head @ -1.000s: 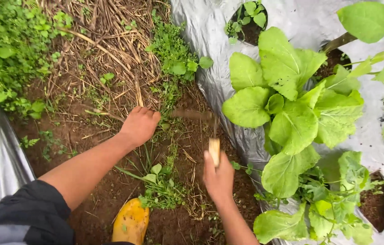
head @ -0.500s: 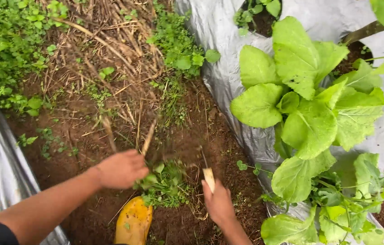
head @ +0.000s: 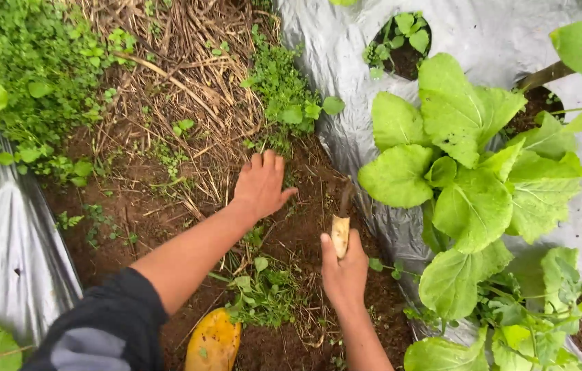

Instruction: Using a small hand hoe to remove weeds from the soil between rows of plants covered in plastic mulch.

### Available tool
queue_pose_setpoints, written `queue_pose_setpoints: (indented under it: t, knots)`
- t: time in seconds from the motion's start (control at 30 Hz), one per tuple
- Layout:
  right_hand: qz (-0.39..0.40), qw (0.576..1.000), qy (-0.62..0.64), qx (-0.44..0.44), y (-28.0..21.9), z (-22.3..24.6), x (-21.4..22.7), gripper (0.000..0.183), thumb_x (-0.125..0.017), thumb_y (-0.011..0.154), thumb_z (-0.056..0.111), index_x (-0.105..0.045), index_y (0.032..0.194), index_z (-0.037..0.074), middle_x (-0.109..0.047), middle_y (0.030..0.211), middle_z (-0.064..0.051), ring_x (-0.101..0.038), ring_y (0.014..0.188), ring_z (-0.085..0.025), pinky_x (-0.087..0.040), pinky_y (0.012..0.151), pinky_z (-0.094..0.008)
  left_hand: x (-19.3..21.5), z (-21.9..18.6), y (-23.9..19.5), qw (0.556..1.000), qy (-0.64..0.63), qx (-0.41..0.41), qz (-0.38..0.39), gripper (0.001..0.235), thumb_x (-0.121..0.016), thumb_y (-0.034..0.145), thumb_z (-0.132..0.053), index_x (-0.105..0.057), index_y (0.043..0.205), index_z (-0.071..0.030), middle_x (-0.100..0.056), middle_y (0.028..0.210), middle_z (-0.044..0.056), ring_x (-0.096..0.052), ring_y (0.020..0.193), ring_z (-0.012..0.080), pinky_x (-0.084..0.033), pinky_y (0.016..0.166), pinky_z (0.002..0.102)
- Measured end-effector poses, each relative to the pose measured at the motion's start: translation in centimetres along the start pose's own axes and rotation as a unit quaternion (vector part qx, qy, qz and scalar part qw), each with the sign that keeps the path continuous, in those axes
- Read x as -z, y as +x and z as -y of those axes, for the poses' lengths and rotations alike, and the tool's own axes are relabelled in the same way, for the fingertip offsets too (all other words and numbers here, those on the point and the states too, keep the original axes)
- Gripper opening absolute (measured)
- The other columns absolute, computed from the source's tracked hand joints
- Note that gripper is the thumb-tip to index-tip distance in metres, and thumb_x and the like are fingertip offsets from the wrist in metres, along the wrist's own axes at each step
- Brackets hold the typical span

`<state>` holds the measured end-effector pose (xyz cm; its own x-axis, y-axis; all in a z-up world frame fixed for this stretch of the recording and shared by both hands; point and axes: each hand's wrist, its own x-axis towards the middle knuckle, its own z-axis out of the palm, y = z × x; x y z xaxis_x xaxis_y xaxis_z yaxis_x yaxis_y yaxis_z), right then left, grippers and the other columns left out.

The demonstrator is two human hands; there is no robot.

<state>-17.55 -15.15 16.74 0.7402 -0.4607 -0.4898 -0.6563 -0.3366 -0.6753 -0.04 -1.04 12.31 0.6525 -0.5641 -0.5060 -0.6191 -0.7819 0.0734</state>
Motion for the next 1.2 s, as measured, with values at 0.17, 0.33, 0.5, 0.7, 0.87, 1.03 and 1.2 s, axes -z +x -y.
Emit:
queue_pose_setpoints:
  t: [0.17, 0.33, 0.5, 0.7, 0.87, 1.03, 1.2]
  knots:
    - [0.005, 1.0, 0.002, 0.022, 3.2, 3.6, -2.1, 0.023, -0.056, 0.103, 0.019, -0.057, 0.105, -0.004, -0.053, 0.064, -0.007, -0.048, 0.05, -0.015, -0.039, 0.047, -0.025, -9.3, 2.1, 3.0, 0.99, 0.061, -0.032, -0.127, 0.044, -0.049, 0.104, -0.043, -0.061, 0.127, -0.008, -0.062, 0.111, 0.013, -0.068, 0.102, 0.0291, -0.063, 0.066, 0.04]
    - [0.053, 0.997, -0.03, 0.039, 4.6, 3.6, -4.0, 0.027, -0.051, 0.105, 0.021, -0.055, 0.109, -0.006, -0.051, 0.065, -0.006, -0.046, 0.049, -0.014, -0.037, 0.046, -0.026, -11.1, 4.1, 3.0, 0.965, 0.013, -0.06, -0.257, 0.02, -0.059, 0.101, -0.025, -0.069, 0.11, -0.009, -0.071, 0.101, 0.011, -0.073, 0.098, 0.0271, -0.063, 0.064, 0.034]
    - [0.064, 0.995, -0.028, -0.076, 1.6, -0.6, -3.3, 0.031, -0.048, 0.105, 0.023, -0.057, 0.112, -0.006, -0.052, 0.064, -0.006, -0.046, 0.048, -0.013, -0.037, 0.047, -0.026, -11.8, 4.6, 3.1, 0.957, -0.037, -0.096, -0.271, 0.022, -0.055, 0.103, -0.021, -0.071, 0.106, -0.006, -0.074, 0.101, 0.014, -0.074, 0.097, 0.0282, -0.064, 0.067, 0.037]
    - [0.054, 0.998, -0.018, 0.028, 6.0, 1.8, -4.4, 0.036, -0.052, 0.103, 0.027, -0.052, 0.113, -0.007, -0.052, 0.068, -0.009, -0.05, 0.052, -0.015, -0.037, 0.047, -0.031, -12.8, 5.3, 3.7, 0.966, -0.063, -0.088, -0.236, 0.024, -0.05, 0.106, -0.024, -0.068, 0.11, -0.008, -0.073, 0.105, 0.013, -0.074, 0.1, 0.0283, -0.065, 0.072, 0.038]
    - [0.046, 0.997, 0.0, -0.058, 2.9, 0.6, -3.7, 0.03, -0.048, 0.106, 0.02, -0.054, 0.116, -0.008, -0.056, 0.069, -0.011, -0.05, 0.052, -0.015, -0.039, 0.048, -0.024, -9.6, 6.3, 2.8, 0.968, -0.115, -0.12, -0.188, 0.027, -0.05, 0.105, -0.02, -0.069, 0.11, -0.002, -0.075, 0.102, 0.018, -0.075, 0.096, 0.0324, -0.065, 0.073, 0.04]
    - [0.046, 0.991, -0.016, -0.122, 1.4, -1.9, -2.6, 0.021, -0.051, 0.102, 0.031, -0.056, 0.101, 0.011, -0.058, 0.073, -0.001, -0.051, 0.058, -0.011, -0.043, 0.05, -0.03, -3.4, 5.5, 0.8, 0.967, -0.252, -0.038, 0.025, 0.022, -0.048, 0.111, -0.014, -0.067, 0.107, -0.003, -0.067, 0.087, 0.011, -0.069, 0.072, 0.0218, -0.07, 0.066, 0.031]
    - [0.049, 0.99, -0.003, -0.133, 4.3, 1.9, -3.5, 0.02, -0.049, 0.106, 0.027, -0.057, 0.108, 0.008, -0.057, 0.08, 0.0, -0.045, 0.056, -0.008, -0.042, 0.045, -0.022, -4.1, 5.3, 0.3, 0.965, -0.26, -0.027, 0.019, 0.026, -0.045, 0.113, -0.017, -0.065, 0.102, -0.004, -0.065, 0.082, 0.01, -0.067, 0.071, 0.0219, -0.069, 0.071, 0.034]
